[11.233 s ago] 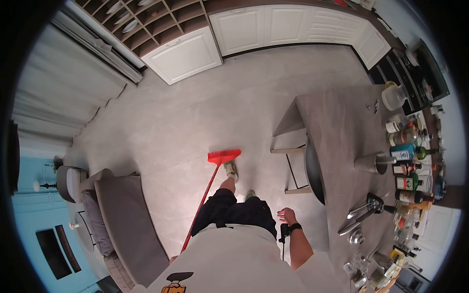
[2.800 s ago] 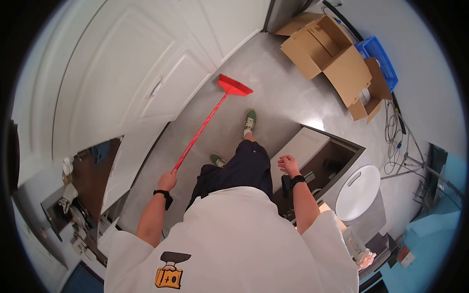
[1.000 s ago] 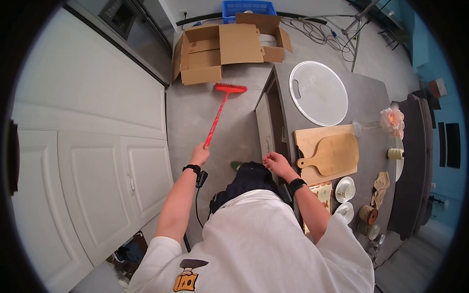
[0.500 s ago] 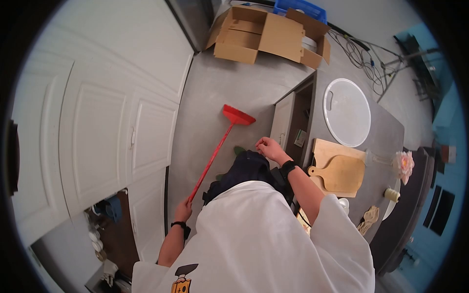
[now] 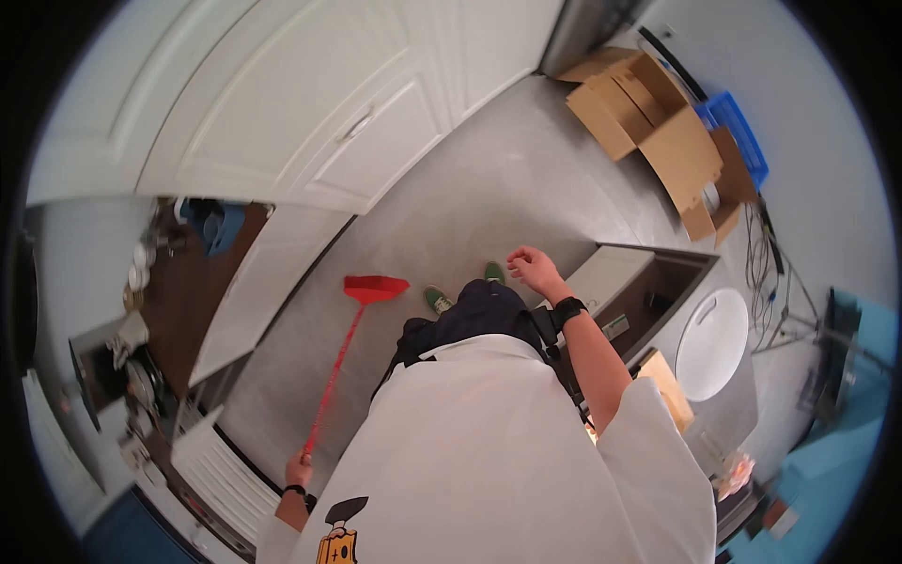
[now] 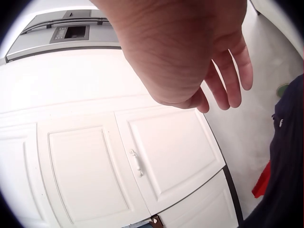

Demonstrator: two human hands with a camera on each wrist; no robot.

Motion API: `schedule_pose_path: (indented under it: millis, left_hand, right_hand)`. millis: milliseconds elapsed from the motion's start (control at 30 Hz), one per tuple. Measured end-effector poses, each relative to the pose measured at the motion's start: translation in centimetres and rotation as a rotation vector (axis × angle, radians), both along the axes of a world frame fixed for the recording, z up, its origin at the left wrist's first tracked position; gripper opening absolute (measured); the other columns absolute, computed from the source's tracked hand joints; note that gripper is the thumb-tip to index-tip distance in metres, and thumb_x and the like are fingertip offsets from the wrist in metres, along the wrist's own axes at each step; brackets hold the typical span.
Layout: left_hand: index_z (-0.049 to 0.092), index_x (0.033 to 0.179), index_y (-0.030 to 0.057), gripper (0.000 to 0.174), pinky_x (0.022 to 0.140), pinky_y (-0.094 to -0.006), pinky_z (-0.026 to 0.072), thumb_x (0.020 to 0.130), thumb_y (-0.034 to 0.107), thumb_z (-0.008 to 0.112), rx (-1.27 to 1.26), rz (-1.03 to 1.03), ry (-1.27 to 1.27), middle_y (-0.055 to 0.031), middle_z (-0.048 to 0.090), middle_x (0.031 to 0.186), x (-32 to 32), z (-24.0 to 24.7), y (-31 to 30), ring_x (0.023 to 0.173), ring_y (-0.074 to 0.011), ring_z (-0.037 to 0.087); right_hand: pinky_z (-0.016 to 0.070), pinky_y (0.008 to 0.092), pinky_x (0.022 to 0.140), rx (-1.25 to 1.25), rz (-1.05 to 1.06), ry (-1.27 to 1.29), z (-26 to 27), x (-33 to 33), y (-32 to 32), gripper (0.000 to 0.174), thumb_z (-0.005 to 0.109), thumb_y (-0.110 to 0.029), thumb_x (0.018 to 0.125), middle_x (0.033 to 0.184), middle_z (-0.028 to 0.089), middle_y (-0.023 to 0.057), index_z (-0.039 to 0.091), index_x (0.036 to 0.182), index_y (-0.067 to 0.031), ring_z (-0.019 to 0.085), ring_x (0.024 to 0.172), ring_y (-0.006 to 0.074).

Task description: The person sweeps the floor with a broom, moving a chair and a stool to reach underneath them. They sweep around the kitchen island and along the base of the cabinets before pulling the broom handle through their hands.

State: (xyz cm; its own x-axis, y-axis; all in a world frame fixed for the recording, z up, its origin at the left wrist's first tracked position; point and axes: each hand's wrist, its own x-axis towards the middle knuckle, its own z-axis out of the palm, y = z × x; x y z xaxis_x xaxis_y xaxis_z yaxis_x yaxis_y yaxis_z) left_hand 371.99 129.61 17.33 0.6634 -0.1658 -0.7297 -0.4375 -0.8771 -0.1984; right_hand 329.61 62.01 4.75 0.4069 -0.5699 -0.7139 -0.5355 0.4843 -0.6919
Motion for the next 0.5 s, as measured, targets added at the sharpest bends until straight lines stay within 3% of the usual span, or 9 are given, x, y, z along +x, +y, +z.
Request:
schedule_pose_path:
  millis: [67, 200, 300, 367, 433, 500]
  left_hand:
    - [0.063, 0.127, 0.0104, 0.032, 0.080, -0.0379, 0.0520, 0.096, 0.017, 0.058, -0.308, 0.099, 0.032, -0.0177, 0.070, 0.098, -0.3, 0.0, 3.4, 0.090, -0.0281, 0.069]
    - [0.064, 0.126, 0.0116, 0.031, 0.081, -0.0403, 0.0514, 0.097, 0.021, 0.057, -0.485, 0.191, 0.033, -0.0215, 0.068, 0.100, -1.6, 2.5, 2.6, 0.095, -0.0348, 0.068]
    - [0.062, 0.128, 0.0094, 0.032, 0.083, -0.0373, 0.0510, 0.097, 0.019, 0.057, -0.462, 0.223, 0.067, -0.0219, 0.068, 0.101, -2.2, 2.5, 1.6, 0.094, -0.0315, 0.069]
    - [0.061, 0.129, 0.0061, 0.034, 0.080, -0.0346, 0.0505, 0.098, 0.020, 0.057, -0.515, 0.181, 0.120, -0.0186, 0.070, 0.099, -1.7, 1.0, -0.7, 0.091, -0.0240, 0.068]
    - [0.061, 0.128, 0.0066, 0.033, 0.080, -0.0362, 0.0506, 0.099, 0.022, 0.056, -0.639, 0.092, 0.131, -0.0205, 0.069, 0.103, -1.1, -1.7, -4.6, 0.093, -0.0290, 0.068]
    - [0.059, 0.132, 0.0118, 0.036, 0.088, -0.0423, 0.0506, 0.100, 0.027, 0.054, -0.551, 0.095, 0.262, -0.0230, 0.066, 0.112, 0.0, -3.7, -11.6, 0.108, -0.0395, 0.063]
  right_hand:
    - [0.0527, 0.0291, 0.066, 0.017, -0.001, -0.005, -0.8, 1.1, 0.1, 0.022, 0.054, -0.017, 0.092, 0.098, 0.070, 0.0061, 0.064, 0.108, -0.0047, 0.068, 0.081, 0.0144]
    - [0.0526, 0.0287, 0.066, -0.009, 0.101, 0.044, -0.7, 3.5, 0.3, 0.022, 0.054, -0.017, 0.093, 0.098, 0.071, 0.0068, 0.065, 0.108, -0.0046, 0.068, 0.080, 0.0144]
    - [0.0514, 0.0249, 0.063, 0.009, 0.144, 0.070, -0.7, 5.0, 0.7, 0.021, 0.055, -0.017, 0.093, 0.099, 0.071, 0.0051, 0.065, 0.109, -0.0074, 0.067, 0.081, 0.0117]
    - [0.0511, 0.0245, 0.062, 0.023, 0.126, 0.082, -0.7, 5.8, 1.1, 0.021, 0.055, -0.017, 0.093, 0.098, 0.071, 0.0048, 0.065, 0.109, -0.0072, 0.067, 0.080, 0.0106]
    - [0.0509, 0.0241, 0.062, 0.013, 0.161, 0.092, -1.1, 6.5, 1.4, 0.021, 0.056, -0.017, 0.093, 0.097, 0.071, 0.0044, 0.065, 0.109, -0.0072, 0.067, 0.079, 0.0103]
    - [0.0506, 0.0237, 0.061, -0.001, 0.209, 0.106, -1.1, 7.0, 1.0, 0.021, 0.056, -0.017, 0.093, 0.096, 0.071, 0.0040, 0.065, 0.108, -0.0072, 0.067, 0.078, 0.0100]
